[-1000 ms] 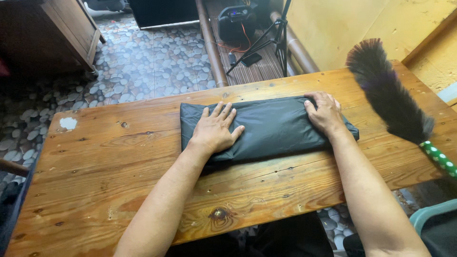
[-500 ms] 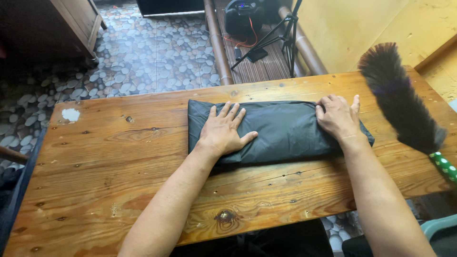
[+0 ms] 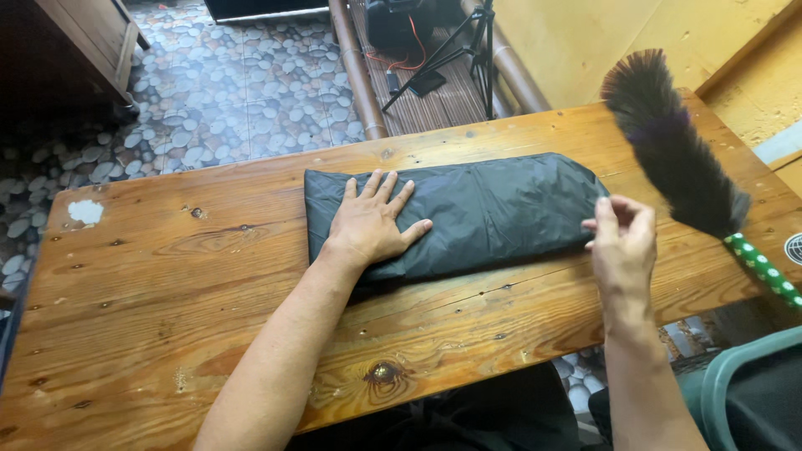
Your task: The person folds a long, dark grey mat on a wooden table, rolling and folding it into a compact rectangular shape. They then place the folded mat into a black drawstring bag and pull the blue drawstrings to close it.
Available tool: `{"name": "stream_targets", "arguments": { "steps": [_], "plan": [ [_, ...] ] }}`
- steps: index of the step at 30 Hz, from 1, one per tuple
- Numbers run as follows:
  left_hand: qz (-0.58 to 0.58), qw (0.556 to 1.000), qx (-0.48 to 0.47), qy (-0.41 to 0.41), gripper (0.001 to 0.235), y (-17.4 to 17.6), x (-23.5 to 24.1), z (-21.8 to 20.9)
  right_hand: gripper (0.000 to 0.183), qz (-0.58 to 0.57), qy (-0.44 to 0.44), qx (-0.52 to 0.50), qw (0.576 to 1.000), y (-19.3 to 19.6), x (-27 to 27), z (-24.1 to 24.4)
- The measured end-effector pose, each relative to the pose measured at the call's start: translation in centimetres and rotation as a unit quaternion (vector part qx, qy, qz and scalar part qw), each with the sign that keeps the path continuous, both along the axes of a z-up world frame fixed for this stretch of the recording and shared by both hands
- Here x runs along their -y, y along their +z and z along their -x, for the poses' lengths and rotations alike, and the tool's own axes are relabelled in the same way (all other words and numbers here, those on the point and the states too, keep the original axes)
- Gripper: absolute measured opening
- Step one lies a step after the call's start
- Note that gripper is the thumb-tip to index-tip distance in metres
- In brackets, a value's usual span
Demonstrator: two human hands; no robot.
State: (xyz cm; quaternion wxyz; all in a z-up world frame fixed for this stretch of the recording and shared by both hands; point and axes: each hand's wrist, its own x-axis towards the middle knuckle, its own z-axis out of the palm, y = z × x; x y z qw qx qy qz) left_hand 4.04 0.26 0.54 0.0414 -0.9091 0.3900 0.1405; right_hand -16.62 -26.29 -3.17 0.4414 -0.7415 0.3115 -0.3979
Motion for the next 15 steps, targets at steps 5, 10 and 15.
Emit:
{"name": "stream_targets", "arguments": {
  "steps": [5, 10, 15],
  "plan": [
    [0.003, 1.0, 0.0, -0.001, 0.087, 0.0, 0.0, 0.0, 0.047, -0.29, 0.055, 0.068, 0.953, 1.1, -5.8, 3.9],
    [0.015, 1.0, -0.006, 0.001, 0.087, 0.0, -0.1, 0.0, 0.086, -0.426, 0.13, 0.038, 0.894, 0.8, -5.0, 3.1],
    [0.021, 1.0, -0.012, 0.005, 0.086, -0.1, -0.2, -0.1, 0.053, -0.409, 0.116, 0.021, 0.905, -1.7, -2.8, 0.8]
  ]
}}
